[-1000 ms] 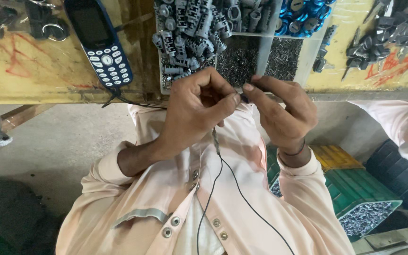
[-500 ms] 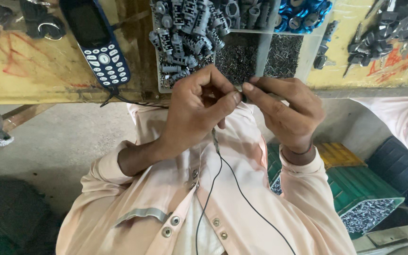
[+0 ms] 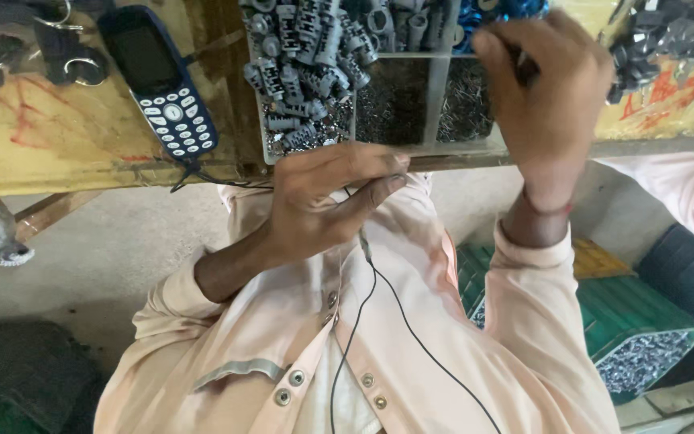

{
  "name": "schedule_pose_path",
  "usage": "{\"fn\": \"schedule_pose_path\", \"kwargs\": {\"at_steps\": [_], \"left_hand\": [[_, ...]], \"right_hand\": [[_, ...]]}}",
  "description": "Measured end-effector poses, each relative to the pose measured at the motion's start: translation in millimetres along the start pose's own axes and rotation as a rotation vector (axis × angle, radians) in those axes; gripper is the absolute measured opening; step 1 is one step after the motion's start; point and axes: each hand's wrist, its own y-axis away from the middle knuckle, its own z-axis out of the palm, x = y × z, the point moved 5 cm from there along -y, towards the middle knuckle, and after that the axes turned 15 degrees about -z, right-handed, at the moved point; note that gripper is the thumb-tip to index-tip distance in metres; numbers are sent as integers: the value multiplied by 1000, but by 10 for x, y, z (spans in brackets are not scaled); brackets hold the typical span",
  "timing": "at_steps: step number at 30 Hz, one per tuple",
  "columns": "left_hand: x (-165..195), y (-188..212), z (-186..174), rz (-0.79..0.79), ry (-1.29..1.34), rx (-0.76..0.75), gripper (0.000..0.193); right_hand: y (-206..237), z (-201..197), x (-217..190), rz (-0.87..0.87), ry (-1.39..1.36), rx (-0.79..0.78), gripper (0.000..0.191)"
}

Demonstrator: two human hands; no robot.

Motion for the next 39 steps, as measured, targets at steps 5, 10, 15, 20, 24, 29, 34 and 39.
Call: {"fn": "schedule_pose_path", "kwargs": {"at_steps": [5, 10, 15, 20, 24, 29, 34, 39], "left_hand": [[-51, -36, 106, 51, -3, -151, 14], [-168, -47, 155, -10, 31, -167, 16], [-207, -60, 147, -4, 22, -176, 13], [-184, -86, 159, 7, 19, -191, 11], [-195, -94, 160, -14, 10, -206, 12], [-212, -90, 155, -11, 45, -202, 12], [-114, -85, 136, 114, -149, -139, 16], [63, -92, 101, 347, -452, -78, 19]], "right_hand": [[-6, 163, 331, -36, -141, -8, 8], [-29, 107, 294, -144, -137, -50, 9], [-73, 104, 272, -183, -149, -33, 14], [-114, 122, 255, -203, -147, -50, 13], [-88, 80, 271, -206, -152, 40, 7], [143, 109, 483, 150, -480, 218, 6], [322, 160, 417, 384, -954, 272, 13], [602, 165, -117, 322, -1182, 15, 27]]}}
